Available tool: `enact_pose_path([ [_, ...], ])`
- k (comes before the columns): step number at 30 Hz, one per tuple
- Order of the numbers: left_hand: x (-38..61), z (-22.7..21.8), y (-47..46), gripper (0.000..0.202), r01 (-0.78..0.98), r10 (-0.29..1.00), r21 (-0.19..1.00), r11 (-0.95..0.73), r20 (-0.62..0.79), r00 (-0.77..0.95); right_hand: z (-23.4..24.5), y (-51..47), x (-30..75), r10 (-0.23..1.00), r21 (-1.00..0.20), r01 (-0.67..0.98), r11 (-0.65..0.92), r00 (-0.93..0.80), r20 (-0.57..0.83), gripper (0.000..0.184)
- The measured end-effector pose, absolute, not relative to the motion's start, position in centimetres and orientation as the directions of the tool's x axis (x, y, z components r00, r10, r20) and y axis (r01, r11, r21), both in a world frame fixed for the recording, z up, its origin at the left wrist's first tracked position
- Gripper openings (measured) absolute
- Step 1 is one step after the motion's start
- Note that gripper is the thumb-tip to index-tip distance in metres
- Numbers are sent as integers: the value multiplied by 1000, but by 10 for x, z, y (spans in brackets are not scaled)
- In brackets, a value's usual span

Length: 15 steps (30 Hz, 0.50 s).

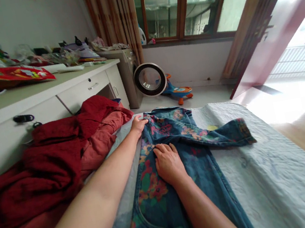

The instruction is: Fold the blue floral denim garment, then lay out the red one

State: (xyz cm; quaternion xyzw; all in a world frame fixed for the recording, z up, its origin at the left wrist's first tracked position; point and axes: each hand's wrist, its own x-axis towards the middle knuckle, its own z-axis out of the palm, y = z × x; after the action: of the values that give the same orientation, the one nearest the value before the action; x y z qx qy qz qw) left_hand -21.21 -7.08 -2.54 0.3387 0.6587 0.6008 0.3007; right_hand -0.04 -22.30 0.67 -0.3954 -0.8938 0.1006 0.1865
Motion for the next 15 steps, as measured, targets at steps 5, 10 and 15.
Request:
enact_pose_path([
  [5,-219,-23,-55,55,27,821,998,62,-36,-570,7,-223,-1,750,-315,681,661,-615,245,40],
  [10,-224,-20,-42,36,-19,814,998,53,-54,-579,7,-223,0,748,-329,672,663,-613,254,40],
  [15,-222,-18,-36,22,7,846,996,84,-67,-528,7,-223,-1,757,-334,681,652,-611,232,40],
])
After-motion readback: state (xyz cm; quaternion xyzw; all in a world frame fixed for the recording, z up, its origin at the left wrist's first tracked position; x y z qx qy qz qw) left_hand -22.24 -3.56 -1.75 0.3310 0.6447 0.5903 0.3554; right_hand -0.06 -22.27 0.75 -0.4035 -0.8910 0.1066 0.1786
